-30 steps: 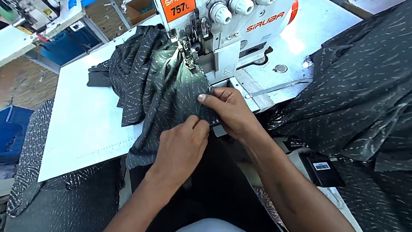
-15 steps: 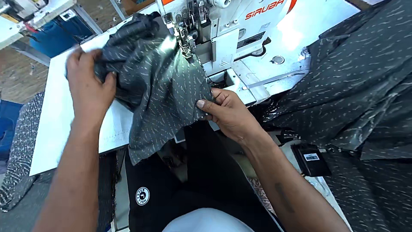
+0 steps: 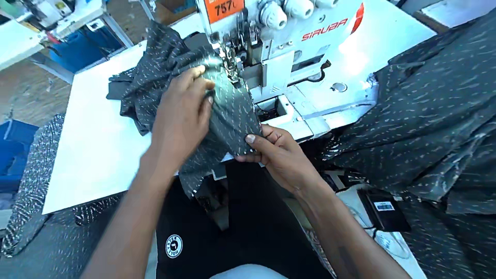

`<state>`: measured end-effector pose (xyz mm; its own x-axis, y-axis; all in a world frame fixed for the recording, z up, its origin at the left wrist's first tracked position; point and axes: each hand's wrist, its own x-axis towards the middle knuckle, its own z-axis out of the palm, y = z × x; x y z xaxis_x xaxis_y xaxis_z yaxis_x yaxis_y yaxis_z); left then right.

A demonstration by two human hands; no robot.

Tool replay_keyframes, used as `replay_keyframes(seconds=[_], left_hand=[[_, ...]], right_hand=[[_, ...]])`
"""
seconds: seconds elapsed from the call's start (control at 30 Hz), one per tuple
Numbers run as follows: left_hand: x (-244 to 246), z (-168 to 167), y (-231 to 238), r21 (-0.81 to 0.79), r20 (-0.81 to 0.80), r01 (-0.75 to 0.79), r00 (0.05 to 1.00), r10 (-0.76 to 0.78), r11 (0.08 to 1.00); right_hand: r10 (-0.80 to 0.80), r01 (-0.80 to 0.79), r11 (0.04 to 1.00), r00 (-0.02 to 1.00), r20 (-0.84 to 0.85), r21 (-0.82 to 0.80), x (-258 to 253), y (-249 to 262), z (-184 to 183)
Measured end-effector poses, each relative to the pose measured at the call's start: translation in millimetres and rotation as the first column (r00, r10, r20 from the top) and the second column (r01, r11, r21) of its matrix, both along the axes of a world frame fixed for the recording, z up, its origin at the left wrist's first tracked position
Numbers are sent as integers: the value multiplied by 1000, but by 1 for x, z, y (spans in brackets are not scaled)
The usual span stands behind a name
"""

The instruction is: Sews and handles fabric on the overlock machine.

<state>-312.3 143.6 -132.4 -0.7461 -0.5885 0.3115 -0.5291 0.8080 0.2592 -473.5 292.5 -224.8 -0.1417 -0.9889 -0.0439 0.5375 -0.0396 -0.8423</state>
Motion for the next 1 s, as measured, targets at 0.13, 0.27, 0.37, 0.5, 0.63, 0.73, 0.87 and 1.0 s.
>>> replay_keyframes(seconds=[0.13, 0.27, 0.37, 0.5, 0.63, 0.73, 0.87, 1.0], left_hand=[[-13, -15, 43, 10, -33, -120, 992, 121, 993], [-15, -28, 37, 18, 75, -125, 990, 123, 992], [-16, -31, 14, 24, 89, -97, 992, 94, 995], [-21, -25, -24, 75, 140, -76, 988, 65, 994], [-21, -19, -50, 135, 189, -74, 981, 47, 988], [-18, -16, -49, 89, 166, -65, 985, 49, 994], [-11, -22, -23, -132, -205, 234, 944, -257, 963], [-3, -27, -35, -23, -255, 367, 897, -361, 930]], right_hand=[[-28, 28, 1000, 999, 22, 8, 3, 1, -5], [-40, 40, 999, 999, -2, 21, 4, 3, 4], [-44, 45, 999, 999, -21, 17, 1, -10, 8], [-65, 68, 997, 996, -60, 45, -3, -37, 22], [-135, 153, 972, 985, -109, 180, -3, -54, 36], [-162, 179, 958, 983, -89, 223, -2, -58, 37], [-165, 174, 963, 985, -57, 206, -3, -58, 35], [-195, 218, 954, 973, -126, 206, -3, -62, 33]])
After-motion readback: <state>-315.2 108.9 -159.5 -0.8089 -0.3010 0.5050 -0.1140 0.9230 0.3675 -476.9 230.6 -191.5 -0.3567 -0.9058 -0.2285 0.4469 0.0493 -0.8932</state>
